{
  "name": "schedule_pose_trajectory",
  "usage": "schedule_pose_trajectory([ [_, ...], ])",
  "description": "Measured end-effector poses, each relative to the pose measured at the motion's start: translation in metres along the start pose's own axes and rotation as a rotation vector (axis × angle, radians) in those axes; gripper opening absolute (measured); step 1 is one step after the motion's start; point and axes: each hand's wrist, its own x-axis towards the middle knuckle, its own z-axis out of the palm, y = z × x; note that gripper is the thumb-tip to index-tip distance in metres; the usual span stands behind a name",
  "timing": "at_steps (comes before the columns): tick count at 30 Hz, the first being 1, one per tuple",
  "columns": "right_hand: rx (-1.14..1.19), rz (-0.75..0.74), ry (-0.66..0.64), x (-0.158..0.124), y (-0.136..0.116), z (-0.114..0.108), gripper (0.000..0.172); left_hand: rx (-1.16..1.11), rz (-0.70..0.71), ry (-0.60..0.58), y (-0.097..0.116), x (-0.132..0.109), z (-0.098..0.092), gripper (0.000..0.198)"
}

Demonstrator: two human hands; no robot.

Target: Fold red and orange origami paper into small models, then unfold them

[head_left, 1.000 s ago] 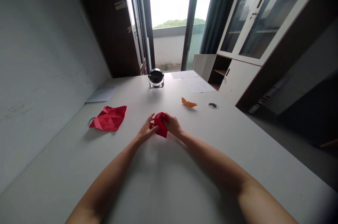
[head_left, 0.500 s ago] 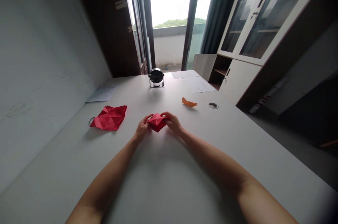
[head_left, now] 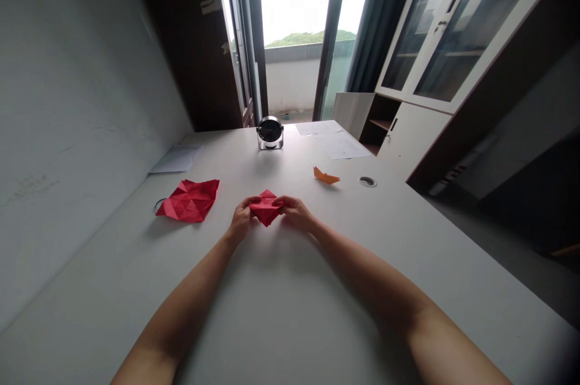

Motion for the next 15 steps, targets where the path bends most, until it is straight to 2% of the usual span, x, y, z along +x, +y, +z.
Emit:
schedule_pose_trajectory([
  [8,-0.043,-0.034,0.034,0.001,0.006,-0.001,0.025,0.082,0.002,-0.051,-0.001,-0.002,0.000,0.045],
  [15,-0.207,-0.084,0.161,0.005,0.019,-0.005,0.028,0.093,0.036,-0.034,0.000,0.000,-0.001,0.041],
])
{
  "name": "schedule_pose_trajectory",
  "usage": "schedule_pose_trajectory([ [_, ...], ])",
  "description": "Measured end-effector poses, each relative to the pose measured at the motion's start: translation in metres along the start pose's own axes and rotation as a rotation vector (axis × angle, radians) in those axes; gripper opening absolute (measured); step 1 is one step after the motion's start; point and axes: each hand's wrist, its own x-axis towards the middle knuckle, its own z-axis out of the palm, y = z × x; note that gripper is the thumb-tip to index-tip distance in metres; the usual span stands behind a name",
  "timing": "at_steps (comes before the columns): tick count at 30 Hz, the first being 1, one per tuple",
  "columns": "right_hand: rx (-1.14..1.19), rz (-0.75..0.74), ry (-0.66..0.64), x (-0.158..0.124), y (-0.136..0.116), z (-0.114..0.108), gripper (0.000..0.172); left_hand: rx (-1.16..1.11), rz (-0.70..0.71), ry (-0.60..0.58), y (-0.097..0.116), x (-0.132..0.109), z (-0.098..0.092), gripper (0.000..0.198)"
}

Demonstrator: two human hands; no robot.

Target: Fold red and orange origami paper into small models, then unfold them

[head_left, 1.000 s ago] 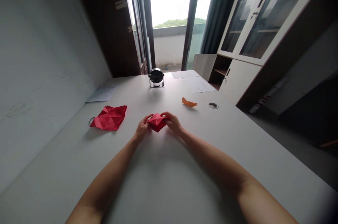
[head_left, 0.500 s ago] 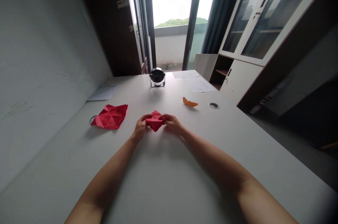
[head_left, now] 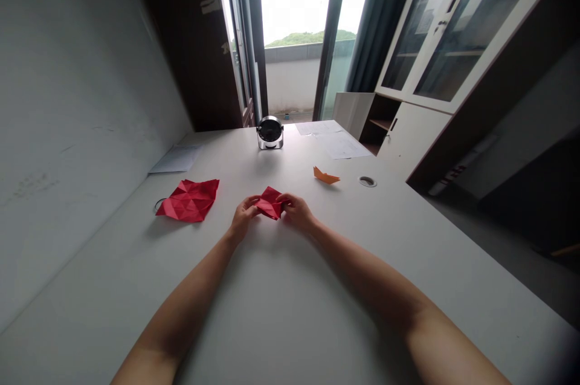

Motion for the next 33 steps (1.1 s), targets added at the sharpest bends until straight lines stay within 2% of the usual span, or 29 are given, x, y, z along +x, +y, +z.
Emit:
schedule_pose_trajectory([
  [4,-0.113,0.005,-0.004,-0.001,-0.005,-0.002,0.027,0.165,-0.001,0.082,-0.004,0.001,-0.003,0.036],
  [7,-0.130,-0.017,-0.056,-0.002,-0.013,-0.004,0.022,0.184,-0.010,0.080,-0.005,0.002,-0.005,0.036],
  [12,-0.087,-0.008,-0.078,-0.002,-0.011,-0.006,0.037,0.195,0.045,0.074,-0.004,0.001,-0.004,0.037],
  [17,-0.312,0.002,-0.021,-0.001,0.003,-0.003,0.021,0.274,0.056,0.036,-0.007,0.000,-0.005,0.026],
  [22,-0.579,-0.131,-0.057,-0.002,0.007,-0.004,0.026,0.439,0.113,0.033,-0.006,0.000,-0.010,0.019],
  [28,-0.711,-0.241,-0.282,-0.007,0.008,0.000,0.045,0.739,0.318,0.001,-0.010,-0.001,-0.011,0.021],
  [31,-0.736,-0.248,-0.370,-0.010,0.004,0.003,0.043,0.906,0.337,-0.070,-0.015,-0.001,-0.012,0.028],
  [33,-0.804,-0.209,-0.434,-0.011,0.001,0.003,0.044,1.110,0.307,-0.158,-0.017,-0.002,-0.013,0.041],
])
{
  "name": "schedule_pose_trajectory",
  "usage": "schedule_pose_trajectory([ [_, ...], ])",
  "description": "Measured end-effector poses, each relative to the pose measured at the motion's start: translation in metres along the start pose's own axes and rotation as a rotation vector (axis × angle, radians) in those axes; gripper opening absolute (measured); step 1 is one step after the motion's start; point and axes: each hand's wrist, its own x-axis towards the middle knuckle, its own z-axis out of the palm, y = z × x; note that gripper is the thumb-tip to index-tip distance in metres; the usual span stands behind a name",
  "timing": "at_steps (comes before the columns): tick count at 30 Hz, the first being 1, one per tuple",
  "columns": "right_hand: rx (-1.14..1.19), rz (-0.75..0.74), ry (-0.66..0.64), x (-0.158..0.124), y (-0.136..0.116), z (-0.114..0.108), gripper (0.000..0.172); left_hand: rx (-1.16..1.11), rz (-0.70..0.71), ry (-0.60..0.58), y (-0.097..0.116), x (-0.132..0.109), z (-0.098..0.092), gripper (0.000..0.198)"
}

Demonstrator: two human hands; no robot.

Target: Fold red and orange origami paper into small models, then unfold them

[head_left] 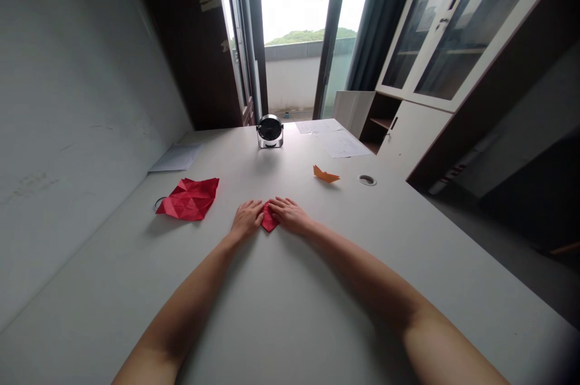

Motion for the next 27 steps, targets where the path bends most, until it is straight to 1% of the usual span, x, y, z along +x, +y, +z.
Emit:
schedule_pose_trajectory([
  [2,-0.061,0.031,-0.088,-0.001,-0.002,-0.003,0.051,0.187,-0.007,-0.143,0.000,-0.001,0.001,0.054],
  [4,-0.097,0.052,-0.145,-0.001,-0.003,-0.005,0.061,0.307,-0.031,-0.251,0.001,-0.002,0.002,0.063],
  [7,-0.115,0.066,-0.167,-0.002,-0.004,-0.006,0.073,0.377,-0.060,-0.324,0.003,-0.003,0.003,0.072],
  [10,-0.127,0.070,-0.177,-0.002,-0.003,-0.004,0.074,0.402,-0.078,-0.344,0.002,-0.003,0.003,0.076],
  [16,-0.151,0.093,-0.194,-0.001,0.002,-0.004,0.065,0.424,-0.087,-0.345,-0.002,-0.002,0.000,0.072],
  [23,-0.202,0.167,-0.145,-0.001,0.011,-0.006,0.060,0.447,-0.086,-0.308,-0.003,-0.002,-0.006,0.068],
  [27,-0.206,0.160,-0.099,-0.002,0.013,-0.006,0.057,0.451,-0.075,-0.306,-0.003,-0.003,-0.007,0.069],
])
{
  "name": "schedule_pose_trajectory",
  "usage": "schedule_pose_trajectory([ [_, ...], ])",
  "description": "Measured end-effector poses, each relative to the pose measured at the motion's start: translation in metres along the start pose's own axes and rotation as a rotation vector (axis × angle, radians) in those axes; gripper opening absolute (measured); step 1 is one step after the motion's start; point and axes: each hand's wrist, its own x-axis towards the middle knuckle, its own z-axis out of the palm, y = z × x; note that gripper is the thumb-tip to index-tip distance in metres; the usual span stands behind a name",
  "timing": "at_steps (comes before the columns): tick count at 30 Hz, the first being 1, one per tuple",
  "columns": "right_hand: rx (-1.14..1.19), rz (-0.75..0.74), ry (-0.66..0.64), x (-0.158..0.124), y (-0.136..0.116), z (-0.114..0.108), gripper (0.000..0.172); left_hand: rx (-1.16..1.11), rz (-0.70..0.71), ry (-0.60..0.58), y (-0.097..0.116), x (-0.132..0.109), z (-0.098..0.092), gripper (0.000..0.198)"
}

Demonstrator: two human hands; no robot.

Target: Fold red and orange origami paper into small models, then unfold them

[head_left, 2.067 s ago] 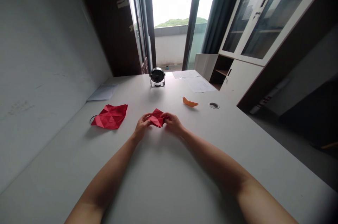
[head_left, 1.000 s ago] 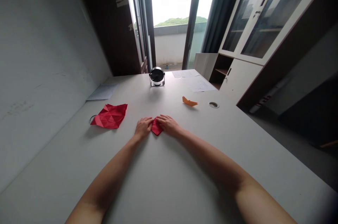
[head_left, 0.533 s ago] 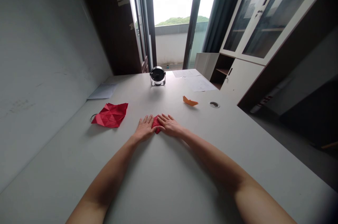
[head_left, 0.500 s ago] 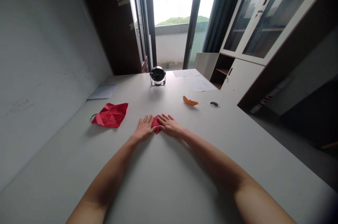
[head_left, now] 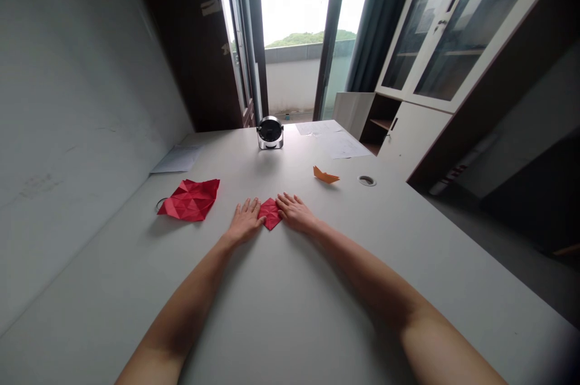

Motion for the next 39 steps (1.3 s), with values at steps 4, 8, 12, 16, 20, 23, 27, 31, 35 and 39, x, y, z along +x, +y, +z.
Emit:
schedule_pose_trajectory([
  [4,0.021,-0.104,0.026,-0.001,-0.002,0.000,0.055,-0.003,0.081,-0.005,0.003,0.001,0.001,0.067],
  [8,0.046,-0.114,0.022,-0.001,-0.004,0.002,0.053,-0.020,0.142,-0.039,0.006,0.001,-0.001,0.065],
  [12,0.065,-0.086,0.073,0.000,-0.003,0.003,0.049,-0.033,0.088,-0.083,0.005,0.000,-0.007,0.069],
  [16,0.160,-0.063,0.187,0.002,0.002,0.000,0.040,-0.046,0.044,-0.084,0.000,-0.001,-0.010,0.073],
  [20,0.344,-0.106,0.269,0.001,0.005,-0.008,0.037,-0.069,0.042,-0.066,-0.004,-0.001,-0.009,0.072],
  [23,0.376,-0.168,0.260,-0.003,0.000,-0.014,0.042,-0.087,0.039,-0.048,-0.005,0.000,-0.007,0.071],
  [27,0.260,-0.194,0.231,-0.005,-0.008,-0.020,0.038,-0.101,0.044,-0.035,-0.006,0.001,-0.005,0.071],
  [31,0.162,-0.195,0.210,-0.005,-0.013,-0.021,0.024,-0.122,0.048,-0.019,-0.005,0.002,-0.006,0.069],
  [35,0.147,-0.222,0.183,-0.005,-0.014,-0.019,0.020,-0.201,0.070,0.062,-0.002,0.002,-0.011,0.059],
  [39,0.213,-0.242,0.183,-0.004,-0.012,-0.017,0.017,-0.351,0.112,0.238,0.000,0.000,-0.021,0.052],
])
